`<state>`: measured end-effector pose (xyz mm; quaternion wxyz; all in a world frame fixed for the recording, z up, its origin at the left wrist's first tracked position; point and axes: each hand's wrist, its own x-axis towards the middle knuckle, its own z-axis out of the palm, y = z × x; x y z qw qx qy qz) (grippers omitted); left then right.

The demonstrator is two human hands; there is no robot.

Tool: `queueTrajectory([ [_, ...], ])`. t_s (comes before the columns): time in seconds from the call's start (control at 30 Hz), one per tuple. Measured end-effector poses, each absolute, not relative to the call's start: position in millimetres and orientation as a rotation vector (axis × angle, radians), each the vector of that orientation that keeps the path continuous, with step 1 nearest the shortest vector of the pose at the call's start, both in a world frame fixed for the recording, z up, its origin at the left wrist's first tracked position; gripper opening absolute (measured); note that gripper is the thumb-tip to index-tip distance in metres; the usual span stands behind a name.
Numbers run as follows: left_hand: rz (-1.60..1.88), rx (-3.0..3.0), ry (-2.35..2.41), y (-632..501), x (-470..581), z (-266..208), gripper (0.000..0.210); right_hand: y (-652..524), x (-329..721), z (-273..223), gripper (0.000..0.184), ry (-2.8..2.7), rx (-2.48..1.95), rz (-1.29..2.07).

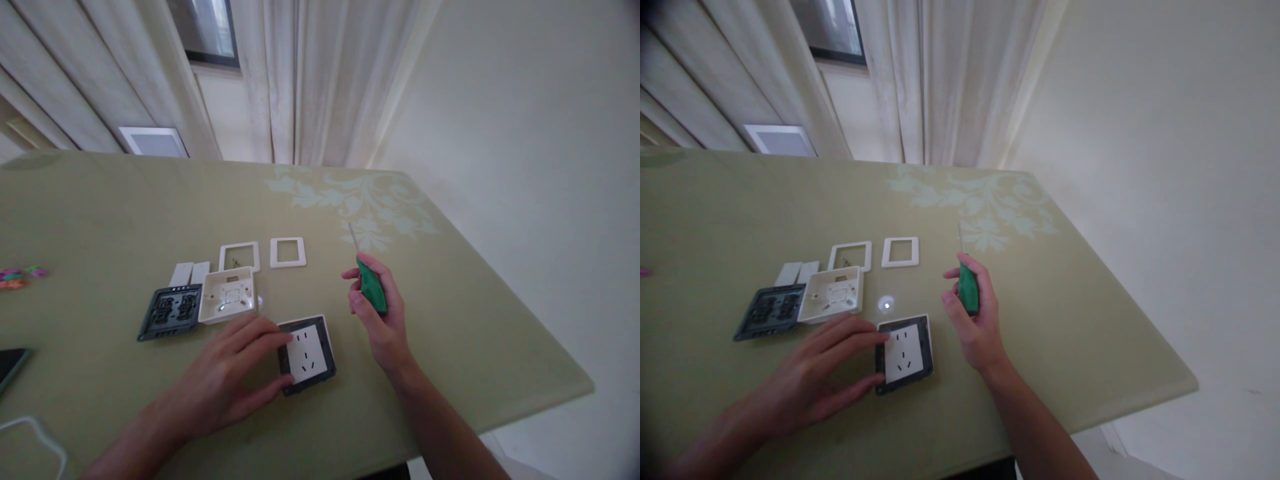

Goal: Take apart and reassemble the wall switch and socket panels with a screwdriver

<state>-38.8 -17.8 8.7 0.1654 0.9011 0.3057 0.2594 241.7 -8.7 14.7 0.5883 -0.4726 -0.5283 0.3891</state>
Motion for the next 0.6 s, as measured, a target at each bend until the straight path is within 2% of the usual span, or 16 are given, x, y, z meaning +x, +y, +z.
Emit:
queueTrajectory([
  [0.07,0.679,2.564,0.975,-20.3,-40.5,6.1,0.066,-8.5,242.2,14.6,0.048,-1.226,-1.105,0.899],
  [0.13,0.594,2.568,1.048,-22.7,-41.0,3.7,0.082,-8.2,242.8,14.2,0.048,-1.222,-1.103,0.894],
  [0.23,0.526,2.546,1.116,-25.7,-40.1,2.1,0.084,-7.6,243.5,13.3,0.048,-1.221,-1.099,0.892],
  [0.4,0.506,2.483,1.128,-27.7,-36.8,4.9,0.075,-6.5,243.7,12.8,0.048,-1.227,-1.103,0.889],
  [0.6,0.571,2.351,1.083,-27.5,-32.2,6.1,0.077,-6.1,243.5,13.5,0.049,-1.232,-1.113,0.878],
])
